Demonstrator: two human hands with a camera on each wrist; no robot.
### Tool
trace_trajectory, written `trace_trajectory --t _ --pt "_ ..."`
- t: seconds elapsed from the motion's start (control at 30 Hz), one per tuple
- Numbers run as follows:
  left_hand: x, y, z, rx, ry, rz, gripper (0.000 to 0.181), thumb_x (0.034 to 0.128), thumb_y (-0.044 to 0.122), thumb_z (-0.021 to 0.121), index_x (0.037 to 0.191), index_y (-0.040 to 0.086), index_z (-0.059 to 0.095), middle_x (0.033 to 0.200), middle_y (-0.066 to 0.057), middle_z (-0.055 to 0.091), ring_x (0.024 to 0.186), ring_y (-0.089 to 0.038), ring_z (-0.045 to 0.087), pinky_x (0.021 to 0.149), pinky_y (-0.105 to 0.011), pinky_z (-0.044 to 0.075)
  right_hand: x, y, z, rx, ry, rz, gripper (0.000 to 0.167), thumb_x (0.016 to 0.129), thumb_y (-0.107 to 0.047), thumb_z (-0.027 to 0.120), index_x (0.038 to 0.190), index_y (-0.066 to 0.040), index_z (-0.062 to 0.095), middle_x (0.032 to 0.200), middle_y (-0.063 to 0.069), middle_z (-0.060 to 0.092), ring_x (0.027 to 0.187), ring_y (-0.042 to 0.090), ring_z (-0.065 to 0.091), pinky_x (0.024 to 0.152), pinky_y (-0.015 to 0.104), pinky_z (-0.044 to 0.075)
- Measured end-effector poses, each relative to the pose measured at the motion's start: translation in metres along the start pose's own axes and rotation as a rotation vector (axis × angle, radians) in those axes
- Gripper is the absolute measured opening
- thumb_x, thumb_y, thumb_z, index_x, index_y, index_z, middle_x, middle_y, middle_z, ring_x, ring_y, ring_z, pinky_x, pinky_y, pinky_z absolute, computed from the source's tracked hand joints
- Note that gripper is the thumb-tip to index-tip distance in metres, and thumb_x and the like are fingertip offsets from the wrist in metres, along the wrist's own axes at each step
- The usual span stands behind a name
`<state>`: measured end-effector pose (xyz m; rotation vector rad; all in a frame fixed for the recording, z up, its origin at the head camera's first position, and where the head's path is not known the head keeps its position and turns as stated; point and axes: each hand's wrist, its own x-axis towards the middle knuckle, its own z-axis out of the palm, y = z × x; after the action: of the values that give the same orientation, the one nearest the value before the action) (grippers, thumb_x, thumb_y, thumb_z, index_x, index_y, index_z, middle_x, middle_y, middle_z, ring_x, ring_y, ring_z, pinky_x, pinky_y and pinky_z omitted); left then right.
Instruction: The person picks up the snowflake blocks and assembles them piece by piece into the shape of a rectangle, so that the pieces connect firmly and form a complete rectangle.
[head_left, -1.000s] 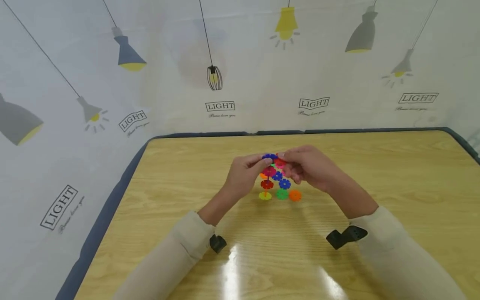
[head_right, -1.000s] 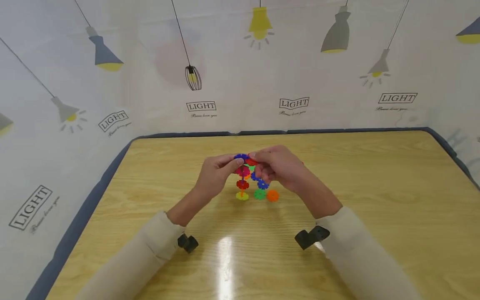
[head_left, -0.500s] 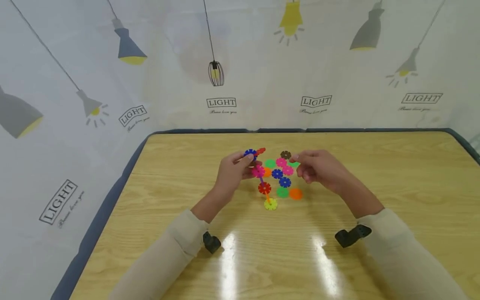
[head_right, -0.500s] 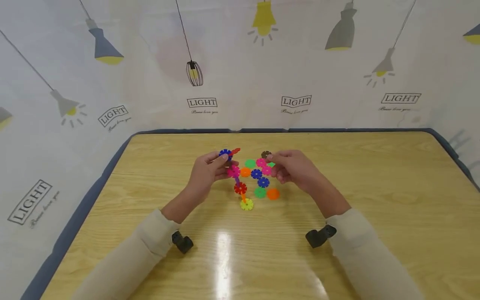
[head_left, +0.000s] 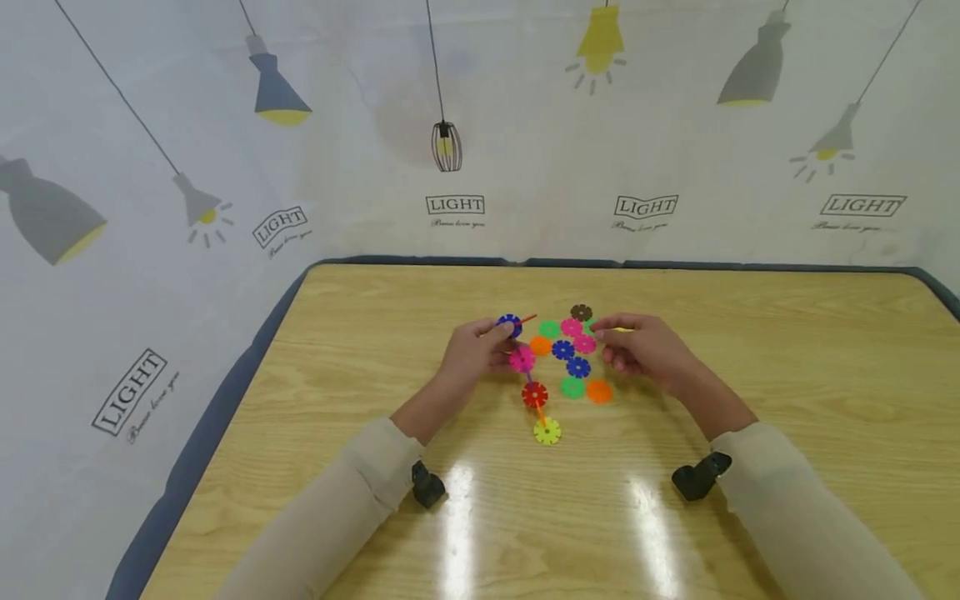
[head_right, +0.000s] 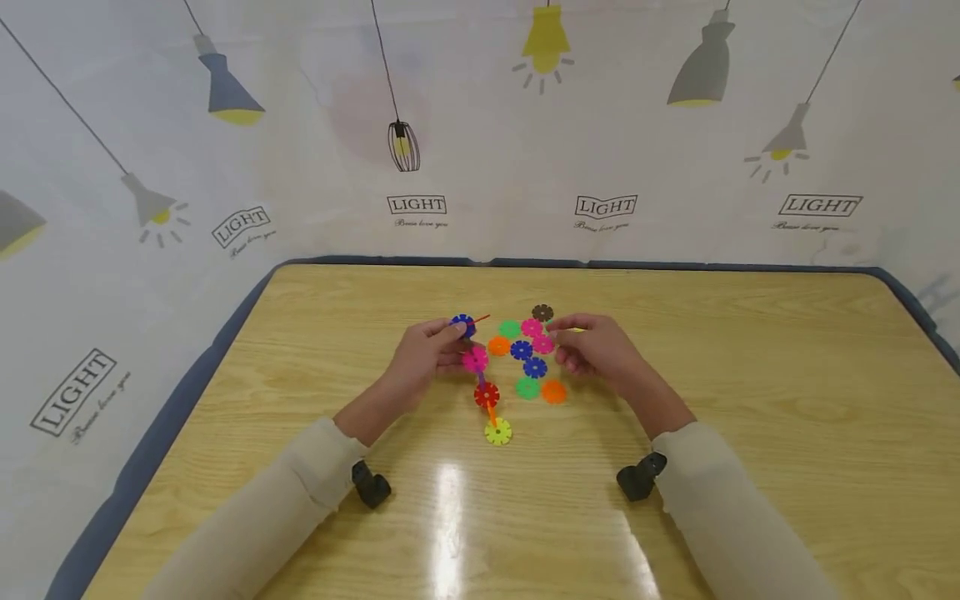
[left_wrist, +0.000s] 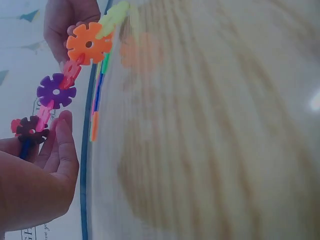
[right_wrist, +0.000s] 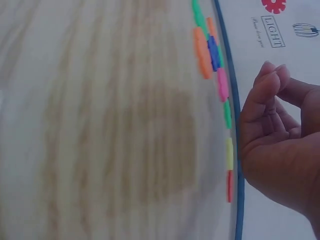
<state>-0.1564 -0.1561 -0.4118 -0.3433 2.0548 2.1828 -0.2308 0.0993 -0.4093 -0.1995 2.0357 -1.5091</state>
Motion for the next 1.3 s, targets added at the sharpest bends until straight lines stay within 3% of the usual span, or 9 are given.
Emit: trace_trajectory --t 0.23,0.33,0.7,0.93,1.3 --pt "0.010 -0.009 -0.005 -0.045 -0.046 -0.127 0.028 0.1002 0.023 0.056 0.114 0.001 0.065 0.096 -0.011 0.069 0.078 -0.018 0.069 0.079 -0.036 0.058 0.013 0.011 0.002 -0.083 0.024 -0.002 0.037 0.099 -0.022 0.057 0.129 -0.001 0.056 0.068 0.002 0.060 0.053 0.013 0.052 0.054 0.024 0.050" --pt "0.014 -0.011 -0.007 -0.050 -0.051 -0.151 0.029 0.1003 0.024 0.055 0.114 0.000 0.065 0.094 -0.010 0.068 0.076 -0.018 0.068 0.078 -0.036 0.059 0.017 0.014 0.003 -0.124 0.030 -0.006 0.036 0.099 -0.021 0.056 0.130 -0.003 0.057 0.067 0.003 0.060 0.051 0.014 0.052 0.053 0.024 0.051" --pt "0.015 -0.012 -0.009 -0.026 -0.080 -0.166 0.029 0.0996 0.023 0.056 0.115 0.000 0.066 0.092 -0.008 0.067 0.071 -0.016 0.065 0.076 -0.034 0.059 0.022 0.010 0.015 -0.247 0.026 0.023 0.038 0.098 -0.020 0.059 0.133 -0.009 0.053 0.064 0.006 0.058 0.047 0.014 0.048 0.048 0.026 0.046" --pt "0.015 -0.012 -0.007 -0.006 -0.092 -0.150 0.030 0.0990 0.024 0.058 0.115 0.000 0.065 0.089 -0.009 0.067 0.071 -0.016 0.065 0.076 -0.035 0.059 0.023 0.002 0.017 -0.345 0.031 0.051 0.040 0.097 -0.020 0.060 0.128 0.000 0.045 0.064 0.005 0.059 0.047 0.014 0.051 0.050 0.026 0.049" --pt "0.008 -0.008 -0.003 -0.004 -0.109 -0.125 0.030 0.0992 0.024 0.058 0.116 -0.001 0.065 0.086 -0.008 0.067 0.069 -0.015 0.064 0.075 -0.034 0.059 0.019 -0.003 0.017 -0.396 0.009 0.062 0.043 0.096 -0.018 0.061 0.129 0.004 0.044 0.065 0.004 0.060 0.048 0.013 0.052 0.050 0.025 0.050"
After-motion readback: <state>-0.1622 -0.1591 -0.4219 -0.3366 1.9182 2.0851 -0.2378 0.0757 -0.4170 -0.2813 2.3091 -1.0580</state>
